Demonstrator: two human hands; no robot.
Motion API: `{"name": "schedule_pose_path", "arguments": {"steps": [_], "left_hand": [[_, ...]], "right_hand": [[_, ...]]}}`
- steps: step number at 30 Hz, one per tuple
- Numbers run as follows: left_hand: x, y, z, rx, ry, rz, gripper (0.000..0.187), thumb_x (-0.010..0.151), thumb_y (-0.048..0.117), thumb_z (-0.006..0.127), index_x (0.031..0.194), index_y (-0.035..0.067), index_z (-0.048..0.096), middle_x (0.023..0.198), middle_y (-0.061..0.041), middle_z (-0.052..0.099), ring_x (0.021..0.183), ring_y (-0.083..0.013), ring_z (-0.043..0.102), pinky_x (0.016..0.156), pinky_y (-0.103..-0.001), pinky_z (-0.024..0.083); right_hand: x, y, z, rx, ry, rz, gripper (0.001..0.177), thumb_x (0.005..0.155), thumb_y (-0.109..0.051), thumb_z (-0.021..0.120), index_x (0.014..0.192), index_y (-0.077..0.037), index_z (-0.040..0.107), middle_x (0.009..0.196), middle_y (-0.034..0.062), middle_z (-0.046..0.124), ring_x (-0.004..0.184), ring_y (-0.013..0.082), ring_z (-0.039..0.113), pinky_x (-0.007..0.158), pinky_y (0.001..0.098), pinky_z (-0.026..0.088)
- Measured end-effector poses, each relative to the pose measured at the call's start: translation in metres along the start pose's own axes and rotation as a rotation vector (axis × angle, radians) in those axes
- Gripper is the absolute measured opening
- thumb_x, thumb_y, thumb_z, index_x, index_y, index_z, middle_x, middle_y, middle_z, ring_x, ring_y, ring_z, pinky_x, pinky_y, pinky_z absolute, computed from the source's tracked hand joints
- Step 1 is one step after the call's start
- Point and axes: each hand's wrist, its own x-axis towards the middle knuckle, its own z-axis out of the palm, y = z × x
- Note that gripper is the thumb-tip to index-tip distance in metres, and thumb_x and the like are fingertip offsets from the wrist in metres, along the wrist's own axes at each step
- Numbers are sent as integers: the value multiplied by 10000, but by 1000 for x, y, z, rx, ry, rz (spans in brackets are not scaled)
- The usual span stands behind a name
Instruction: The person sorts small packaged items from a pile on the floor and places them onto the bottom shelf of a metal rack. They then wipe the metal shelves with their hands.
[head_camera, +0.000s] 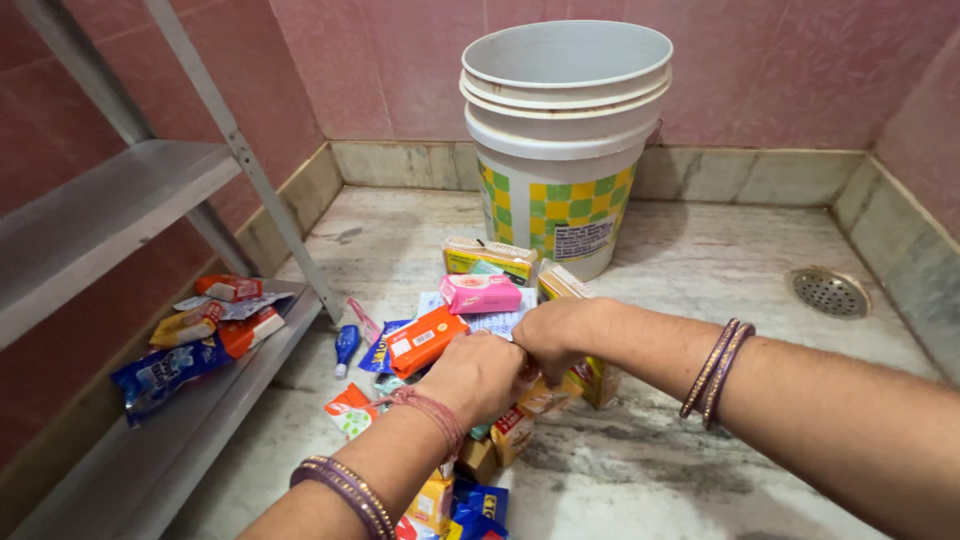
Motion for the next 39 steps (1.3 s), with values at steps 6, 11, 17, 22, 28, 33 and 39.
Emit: {"name": "schedule_pose_path", "arguments": {"steps": [6,11,17,22,28,33,39], "left_hand": [[15,18,20,327,-99,71,272,880,165,664,1131,198,765,1251,-94,661,1269,-320,523,1026,-510,435],[25,23,29,341,-151,39,293,843,186,703,1127,140,755,1257,-107,640,1264,-314,515,1021,-495,431],[24,23,36,254,-110,46,228,859,187,667,1056,184,781,1210,-109,628,1254,-319,505,1041,-498,402],[20,20,39,292,-56,87,231,854,176,663,1053,163,780,1204,-118,625,1246,-327,504,1038,-501,397],[17,14,32,210,-55,100,245,853,152,642,1056,179,776,1200,-106,643,1217,-324,533,1003,-481,431],[5,2,17,164,37,109,226,900,200,628,1050,86,752,1126,-143,663,1159,-350,566,957,-496,463],[-24,-25,0,89,338,155,122,846,121,610,919,46,674,956,-153,651,1004,-364,617,840,-487,515]], "right_hand": [[5,18,38,65,113,-15,336,720,-282,858,1030,-204,754,987,77,761,979,299,704,823,451,564],[17,35,67,83,151,-3,288,752,-280,828,979,-120,751,967,138,747,960,334,705,829,464,564],[42,41,107,256,235,-4,228,781,-237,774,929,-66,748,953,186,743,956,351,712,829,452,569],[56,41,123,219,253,33,177,812,-202,741,900,-51,766,966,201,745,957,349,723,823,441,582],[46,30,92,192,134,57,200,781,-202,766,956,-108,774,995,157,750,970,327,714,826,438,568],[27,10,51,102,-125,135,307,829,-250,752,1093,-94,757,1007,162,762,923,307,727,790,439,575],[9,-7,-11,274,-610,289,466,897,-367,726,1054,71,752,924,174,792,769,245,770,668,356,624]]}}
